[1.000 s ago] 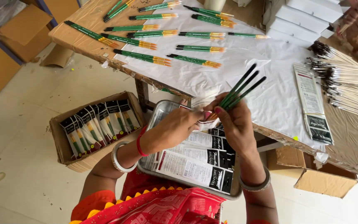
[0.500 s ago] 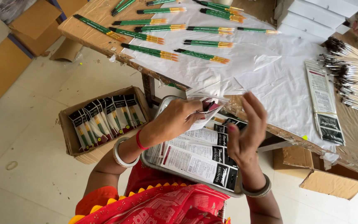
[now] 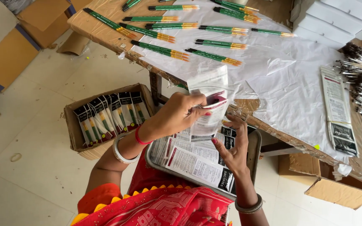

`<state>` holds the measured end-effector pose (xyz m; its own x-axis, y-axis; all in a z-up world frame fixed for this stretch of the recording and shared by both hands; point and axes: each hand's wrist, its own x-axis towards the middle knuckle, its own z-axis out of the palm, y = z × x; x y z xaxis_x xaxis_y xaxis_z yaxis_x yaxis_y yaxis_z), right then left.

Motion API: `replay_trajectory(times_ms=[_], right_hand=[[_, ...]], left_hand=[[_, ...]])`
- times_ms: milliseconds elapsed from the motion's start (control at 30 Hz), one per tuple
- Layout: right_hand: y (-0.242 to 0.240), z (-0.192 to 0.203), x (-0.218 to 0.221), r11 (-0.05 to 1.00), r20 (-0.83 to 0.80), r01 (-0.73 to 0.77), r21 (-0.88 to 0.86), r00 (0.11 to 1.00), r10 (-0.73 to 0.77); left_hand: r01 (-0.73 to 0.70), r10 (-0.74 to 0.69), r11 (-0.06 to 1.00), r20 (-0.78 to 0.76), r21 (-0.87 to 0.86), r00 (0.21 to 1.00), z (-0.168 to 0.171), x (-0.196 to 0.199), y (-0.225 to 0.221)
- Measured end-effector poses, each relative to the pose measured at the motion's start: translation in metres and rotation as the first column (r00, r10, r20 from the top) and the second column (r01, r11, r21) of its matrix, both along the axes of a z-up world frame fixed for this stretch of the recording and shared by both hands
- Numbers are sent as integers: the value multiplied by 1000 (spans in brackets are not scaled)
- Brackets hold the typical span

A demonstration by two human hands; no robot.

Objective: The person picks up groups of paint brushes from a table and places them into plastic packaging by hand.

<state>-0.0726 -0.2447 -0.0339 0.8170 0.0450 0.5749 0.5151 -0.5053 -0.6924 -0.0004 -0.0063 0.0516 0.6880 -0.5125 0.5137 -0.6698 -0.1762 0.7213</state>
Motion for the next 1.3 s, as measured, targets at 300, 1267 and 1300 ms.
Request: replay_trajectory(times_ms=[300, 1267, 1300], right_hand=[[-3, -47, 14, 946, -140, -153, 285, 970, 198], [-7, 6, 17, 945, -331, -310, 104, 885, 327], [6, 20, 16, 899, -179, -304, 315, 911, 371]], left_hand=[[153, -154, 987, -24, -52, 988, -5, 1, -1], [224, -232, 972, -204, -64, 951, -65, -22, 0], [237, -237, 971, -319, -41, 918, -67, -21, -11]])
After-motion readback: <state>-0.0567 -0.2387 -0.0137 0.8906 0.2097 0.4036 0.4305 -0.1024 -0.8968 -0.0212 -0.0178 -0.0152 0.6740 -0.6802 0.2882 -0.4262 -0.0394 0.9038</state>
